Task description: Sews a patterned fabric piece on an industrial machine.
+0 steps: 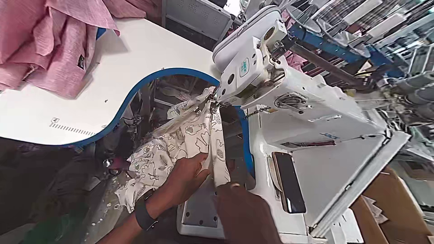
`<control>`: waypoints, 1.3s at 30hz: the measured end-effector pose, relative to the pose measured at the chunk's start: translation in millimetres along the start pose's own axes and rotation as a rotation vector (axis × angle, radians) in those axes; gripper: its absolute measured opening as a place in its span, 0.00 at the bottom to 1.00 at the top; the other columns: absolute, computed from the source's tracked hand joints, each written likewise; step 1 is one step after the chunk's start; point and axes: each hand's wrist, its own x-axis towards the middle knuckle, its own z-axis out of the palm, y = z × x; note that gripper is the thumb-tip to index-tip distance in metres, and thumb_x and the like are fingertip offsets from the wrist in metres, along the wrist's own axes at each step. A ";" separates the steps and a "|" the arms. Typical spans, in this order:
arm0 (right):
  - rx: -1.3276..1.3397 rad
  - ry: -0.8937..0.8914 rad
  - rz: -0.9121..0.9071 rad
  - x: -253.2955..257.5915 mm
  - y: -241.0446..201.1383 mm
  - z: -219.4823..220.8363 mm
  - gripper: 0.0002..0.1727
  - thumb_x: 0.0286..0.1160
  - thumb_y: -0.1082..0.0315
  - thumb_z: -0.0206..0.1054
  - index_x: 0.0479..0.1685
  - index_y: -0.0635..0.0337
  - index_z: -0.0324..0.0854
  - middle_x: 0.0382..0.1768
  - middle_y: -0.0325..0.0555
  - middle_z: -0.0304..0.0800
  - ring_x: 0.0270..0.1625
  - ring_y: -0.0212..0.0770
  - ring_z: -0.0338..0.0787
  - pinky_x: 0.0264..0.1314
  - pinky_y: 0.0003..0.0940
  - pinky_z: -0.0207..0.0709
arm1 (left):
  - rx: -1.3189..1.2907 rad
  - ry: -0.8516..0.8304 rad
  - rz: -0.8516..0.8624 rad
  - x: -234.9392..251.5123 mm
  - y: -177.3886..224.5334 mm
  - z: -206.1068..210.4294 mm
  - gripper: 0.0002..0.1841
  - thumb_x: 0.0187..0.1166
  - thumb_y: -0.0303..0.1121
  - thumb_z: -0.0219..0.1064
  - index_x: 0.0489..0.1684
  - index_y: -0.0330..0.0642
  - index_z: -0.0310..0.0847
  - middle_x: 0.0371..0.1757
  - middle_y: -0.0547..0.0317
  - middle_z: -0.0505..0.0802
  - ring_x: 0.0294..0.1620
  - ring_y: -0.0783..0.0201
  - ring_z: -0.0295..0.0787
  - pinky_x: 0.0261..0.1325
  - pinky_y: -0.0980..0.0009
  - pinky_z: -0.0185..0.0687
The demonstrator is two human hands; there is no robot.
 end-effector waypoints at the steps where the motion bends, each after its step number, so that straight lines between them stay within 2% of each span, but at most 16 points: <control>1: 0.046 -0.133 0.011 -1.0 -14.1 4.5 0.07 0.68 0.69 0.71 0.31 0.64 0.90 0.24 0.54 0.89 0.25 0.56 0.92 0.21 0.51 0.82 | -0.032 -0.073 -0.034 1.7 -1.6 -5.7 0.23 0.77 0.32 0.67 0.71 0.36 0.78 0.21 0.59 0.82 0.20 0.64 0.74 0.31 0.63 0.74; 3: 0.128 -0.338 0.091 3.7 -12.5 11.6 0.11 0.74 0.68 0.69 0.39 0.67 0.92 0.32 0.61 0.92 0.37 0.63 0.95 0.33 0.60 0.84 | -0.098 -0.168 -0.044 15.0 -6.3 -21.5 0.31 0.75 0.32 0.71 0.80 0.38 0.72 0.28 0.52 0.89 0.26 0.59 0.83 0.38 0.57 0.81; 4: 0.140 -0.376 0.100 7.4 -5.6 4.9 0.12 0.76 0.67 0.67 0.38 0.68 0.91 0.34 0.62 0.92 0.39 0.64 0.94 0.36 0.60 0.84 | -0.126 -0.187 -0.017 19.5 -9.5 -24.9 0.34 0.74 0.32 0.73 0.83 0.39 0.69 0.33 0.48 0.91 0.30 0.56 0.87 0.42 0.55 0.83; 7: 0.141 -0.328 0.043 13.1 -12.2 -26.0 0.12 0.77 0.68 0.67 0.34 0.69 0.89 0.29 0.61 0.89 0.33 0.60 0.93 0.30 0.53 0.84 | -0.092 -0.233 0.060 10.5 -8.2 -19.8 0.38 0.74 0.32 0.74 0.87 0.37 0.63 0.44 0.38 0.94 0.43 0.44 0.93 0.52 0.42 0.85; 9: 0.179 -0.375 0.010 14.5 -13.2 -18.2 0.11 0.76 0.69 0.66 0.33 0.70 0.88 0.29 0.61 0.89 0.34 0.61 0.93 0.32 0.56 0.84 | -0.056 -0.261 0.022 4.8 -3.3 -22.7 0.37 0.78 0.32 0.71 0.89 0.37 0.61 0.44 0.34 0.93 0.45 0.38 0.93 0.53 0.39 0.83; 11: 0.217 -0.437 0.017 16.1 -7.3 -8.7 0.12 0.78 0.69 0.64 0.34 0.70 0.88 0.32 0.62 0.90 0.40 0.63 0.93 0.38 0.58 0.83 | -0.044 -0.298 -0.011 11.5 -0.8 -28.8 0.35 0.81 0.31 0.67 0.90 0.37 0.59 0.41 0.33 0.92 0.43 0.37 0.91 0.51 0.40 0.82; 14: 0.129 -0.376 0.043 19.7 -16.8 -18.1 0.12 0.78 0.70 0.63 0.35 0.69 0.88 0.28 0.59 0.90 0.31 0.58 0.93 0.30 0.52 0.84 | -0.034 -0.340 -0.051 13.3 5.1 -31.1 0.32 0.85 0.31 0.62 0.90 0.36 0.58 0.36 0.35 0.90 0.37 0.39 0.89 0.46 0.42 0.82; 18: 0.102 -0.374 0.036 20.0 -13.3 -8.0 0.11 0.76 0.68 0.65 0.34 0.68 0.88 0.26 0.58 0.89 0.29 0.60 0.93 0.26 0.55 0.81 | 0.032 -0.195 -0.052 7.4 9.7 -21.7 0.25 0.87 0.32 0.56 0.82 0.35 0.70 0.30 0.36 0.90 0.34 0.36 0.90 0.42 0.39 0.81; 22: 0.027 -0.326 0.089 19.3 -15.4 -9.3 0.12 0.79 0.68 0.64 0.35 0.68 0.88 0.26 0.58 0.89 0.26 0.58 0.92 0.23 0.52 0.82 | 0.101 -0.034 0.035 4.9 2.1 -8.2 0.20 0.86 0.32 0.57 0.71 0.33 0.80 0.22 0.41 0.88 0.25 0.40 0.89 0.33 0.42 0.81; 26: -0.067 -0.212 0.064 24.1 -13.5 1.4 0.09 0.72 0.67 0.69 0.30 0.62 0.90 0.23 0.53 0.88 0.24 0.53 0.92 0.19 0.47 0.79 | 0.135 0.019 0.033 7.6 8.3 -8.4 0.19 0.84 0.29 0.59 0.68 0.31 0.82 0.25 0.39 0.90 0.29 0.38 0.90 0.38 0.41 0.83; 28: 0.037 -0.156 0.063 20.8 -4.5 8.1 0.09 0.72 0.68 0.68 0.30 0.64 0.89 0.21 0.53 0.87 0.22 0.53 0.91 0.19 0.47 0.79 | 0.134 0.099 0.073 6.3 4.0 -3.8 0.17 0.82 0.30 0.61 0.63 0.31 0.85 0.23 0.41 0.90 0.25 0.40 0.90 0.35 0.43 0.83; 30: 0.076 -0.017 0.098 16.6 4.3 10.9 0.10 0.73 0.68 0.68 0.30 0.66 0.89 0.21 0.52 0.87 0.21 0.50 0.89 0.19 0.44 0.79 | 0.138 0.180 0.122 6.8 -3.1 1.9 0.17 0.82 0.33 0.62 0.61 0.32 0.87 0.19 0.46 0.88 0.20 0.46 0.88 0.29 0.48 0.83; 32: -0.011 0.156 0.131 11.0 9.4 12.2 0.09 0.70 0.70 0.67 0.30 0.67 0.90 0.21 0.52 0.89 0.19 0.47 0.89 0.17 0.40 0.78 | 0.129 0.186 0.122 5.9 -4.9 3.9 0.18 0.83 0.34 0.62 0.63 0.32 0.86 0.19 0.47 0.88 0.20 0.47 0.88 0.29 0.48 0.83; 34: -0.129 0.254 0.143 6.7 12.6 15.4 0.09 0.67 0.73 0.67 0.35 0.68 0.93 0.21 0.53 0.89 0.18 0.47 0.88 0.16 0.38 0.75 | 0.139 0.197 0.128 6.0 -5.7 6.1 0.18 0.83 0.35 0.61 0.63 0.33 0.86 0.19 0.48 0.88 0.20 0.48 0.88 0.28 0.49 0.82; 36: -0.219 0.246 0.107 4.2 12.7 21.7 0.08 0.66 0.73 0.67 0.33 0.66 0.92 0.19 0.51 0.88 0.15 0.46 0.86 0.13 0.37 0.73 | 0.200 0.240 0.175 7.1 -6.5 9.6 0.18 0.83 0.34 0.60 0.61 0.32 0.87 0.15 0.50 0.85 0.16 0.49 0.85 0.24 0.52 0.80; 39: -0.237 0.200 -0.014 6.7 2.7 30.7 0.07 0.63 0.73 0.67 0.22 0.59 0.89 0.15 0.44 0.83 0.14 0.40 0.84 0.12 0.33 0.71 | 0.314 0.233 0.262 1.7 -5.5 15.2 0.16 0.78 0.31 0.61 0.56 0.32 0.89 0.11 0.52 0.81 0.13 0.50 0.83 0.20 0.54 0.78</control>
